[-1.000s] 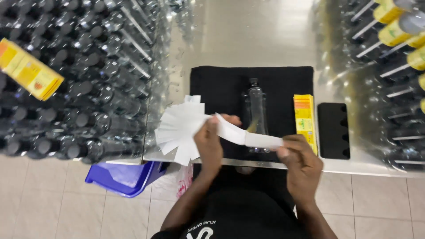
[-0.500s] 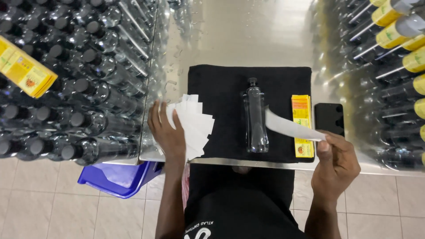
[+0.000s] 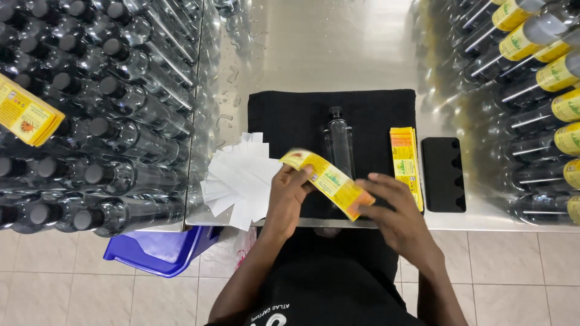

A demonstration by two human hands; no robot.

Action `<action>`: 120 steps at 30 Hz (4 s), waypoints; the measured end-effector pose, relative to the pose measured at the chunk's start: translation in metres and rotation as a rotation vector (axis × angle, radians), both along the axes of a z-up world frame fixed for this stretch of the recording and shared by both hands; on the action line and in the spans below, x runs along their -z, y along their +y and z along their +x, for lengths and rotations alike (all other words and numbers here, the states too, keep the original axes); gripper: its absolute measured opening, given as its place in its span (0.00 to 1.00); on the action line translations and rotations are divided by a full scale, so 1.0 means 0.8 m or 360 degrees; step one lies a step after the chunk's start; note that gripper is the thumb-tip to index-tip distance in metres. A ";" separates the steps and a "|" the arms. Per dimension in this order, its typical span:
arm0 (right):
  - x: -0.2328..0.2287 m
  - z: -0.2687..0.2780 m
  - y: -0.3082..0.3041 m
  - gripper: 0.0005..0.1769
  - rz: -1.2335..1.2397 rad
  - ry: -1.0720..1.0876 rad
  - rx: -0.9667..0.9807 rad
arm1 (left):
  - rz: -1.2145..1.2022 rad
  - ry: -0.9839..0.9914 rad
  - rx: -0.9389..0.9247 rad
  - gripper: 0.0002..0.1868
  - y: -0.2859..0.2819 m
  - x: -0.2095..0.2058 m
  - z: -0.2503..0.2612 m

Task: Manually applying adhesive labels to plastic bottles at a workstation.

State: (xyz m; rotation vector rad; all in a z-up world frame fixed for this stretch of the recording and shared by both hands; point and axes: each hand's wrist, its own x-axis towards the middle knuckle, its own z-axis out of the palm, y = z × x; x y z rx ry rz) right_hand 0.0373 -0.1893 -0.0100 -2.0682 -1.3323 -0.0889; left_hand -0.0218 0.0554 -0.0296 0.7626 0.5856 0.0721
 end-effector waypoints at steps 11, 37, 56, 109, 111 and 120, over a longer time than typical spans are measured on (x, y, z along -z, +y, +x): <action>0.103 -0.001 0.027 0.46 0.0819 0.1544 0.0720 | 0.0141 -0.0145 -0.0193 0.19 0.001 0.000 0.000; 0.072 0.046 0.070 0.20 0.0923 0.1702 0.1220 | 0.0085 -0.0114 -0.0014 0.25 -0.043 0.064 0.054; 0.072 0.074 0.086 0.11 0.1108 0.2008 0.1216 | 0.0344 0.0106 0.0036 0.26 -0.033 0.077 0.071; 0.077 0.076 0.086 0.08 0.1214 0.2057 0.1227 | 0.0372 0.0156 0.0062 0.24 -0.033 0.082 0.076; 0.078 0.076 0.086 0.08 0.1214 0.2051 0.1228 | 0.0368 0.0156 0.0063 0.24 -0.033 0.082 0.076; 0.080 0.077 0.087 0.08 0.1244 0.2055 0.1224 | 0.0382 0.0133 0.0061 0.23 -0.033 0.085 0.075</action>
